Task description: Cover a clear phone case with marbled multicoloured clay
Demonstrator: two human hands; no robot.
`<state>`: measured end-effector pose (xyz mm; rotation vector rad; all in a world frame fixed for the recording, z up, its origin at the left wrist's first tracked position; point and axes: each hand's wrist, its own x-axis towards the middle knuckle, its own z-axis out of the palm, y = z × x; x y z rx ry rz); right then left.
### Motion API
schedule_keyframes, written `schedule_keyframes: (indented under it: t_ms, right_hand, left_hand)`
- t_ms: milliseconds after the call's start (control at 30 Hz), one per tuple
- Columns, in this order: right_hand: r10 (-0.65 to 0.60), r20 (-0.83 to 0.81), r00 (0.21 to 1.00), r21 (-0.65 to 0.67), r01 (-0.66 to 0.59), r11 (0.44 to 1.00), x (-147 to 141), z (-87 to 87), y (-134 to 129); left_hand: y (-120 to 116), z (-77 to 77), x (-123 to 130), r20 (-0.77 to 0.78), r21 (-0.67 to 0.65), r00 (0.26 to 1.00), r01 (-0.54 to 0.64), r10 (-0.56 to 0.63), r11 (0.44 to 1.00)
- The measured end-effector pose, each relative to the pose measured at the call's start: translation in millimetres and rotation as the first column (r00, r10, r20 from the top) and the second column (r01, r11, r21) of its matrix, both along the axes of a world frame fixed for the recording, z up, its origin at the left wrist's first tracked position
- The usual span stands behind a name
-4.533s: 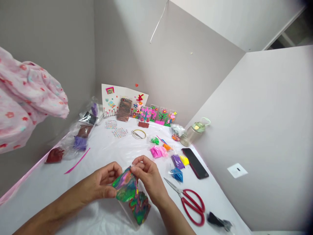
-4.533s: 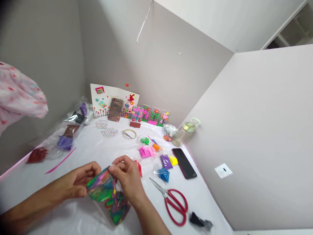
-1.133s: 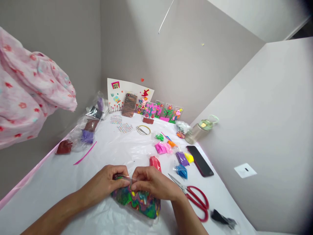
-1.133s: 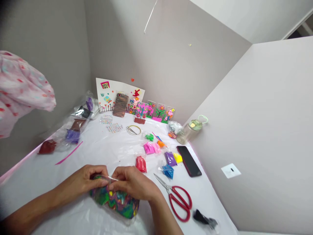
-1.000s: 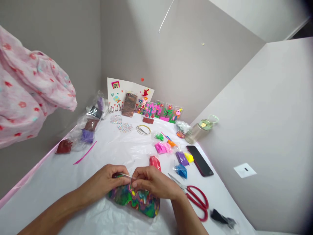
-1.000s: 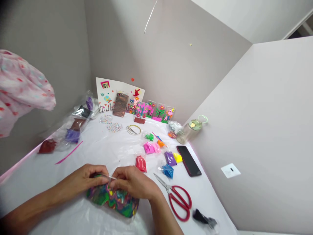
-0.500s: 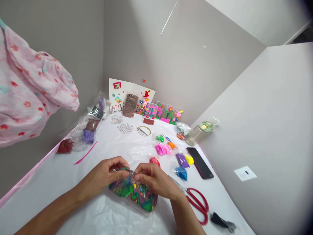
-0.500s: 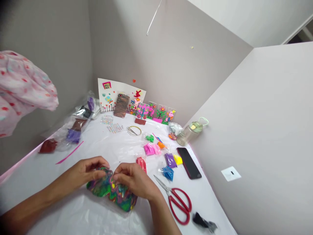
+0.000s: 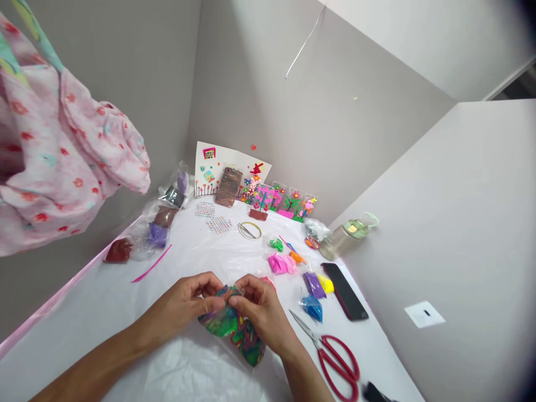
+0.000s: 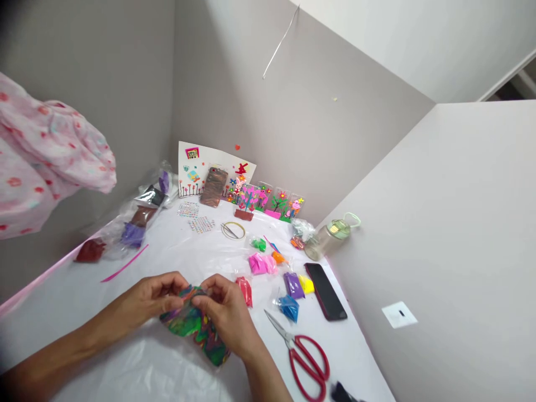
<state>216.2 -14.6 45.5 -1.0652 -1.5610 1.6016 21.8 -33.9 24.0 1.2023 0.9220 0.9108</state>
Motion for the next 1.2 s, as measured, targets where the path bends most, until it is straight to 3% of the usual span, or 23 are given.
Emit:
schedule_keyframes:
  t_ms: [167, 400, 600, 833, 1200]
  right_hand:
    - [-0.046, 0.116, 0.992, 0.121, 0.032, 0.992, -1.7, 6.5, -3.2]
    - [-0.061, 0.113, 0.992, 0.054, 0.055, 0.997, -5.9, 7.1, -6.7]
    - [-0.015, 0.065, 0.998, 0.015, 0.014, 1.0, -2.6, 4.7, -3.4]
    - [-0.081, 0.114, 0.99, 0.075, 0.073, 0.995, -2.6, 6.6, -3.9]
    - [-0.026, 0.13, 0.991, 0.11, 0.012, 0.994, -1.8, 9.0, -3.4]
  left_hand:
    - [0.3, -11.0, 4.7, 0.011, -0.041, 1.0, 0.017, -0.016, 0.999]
    - [-1.9, -11.9, 10.0, -0.074, -0.019, 0.997, 0.013, -0.015, 1.0]
    - [-2.9, -10.0, 9.1, -0.053, -0.031, 0.998, 0.017, -0.018, 0.999]
    - [-5.7, -7.9, 12.4, -0.116, -0.023, 0.993, 0.017, -0.019, 1.0]
    - [-5.8, -11.9, 15.0, -0.149, 0.01, 0.988, 0.026, -0.024, 1.0]
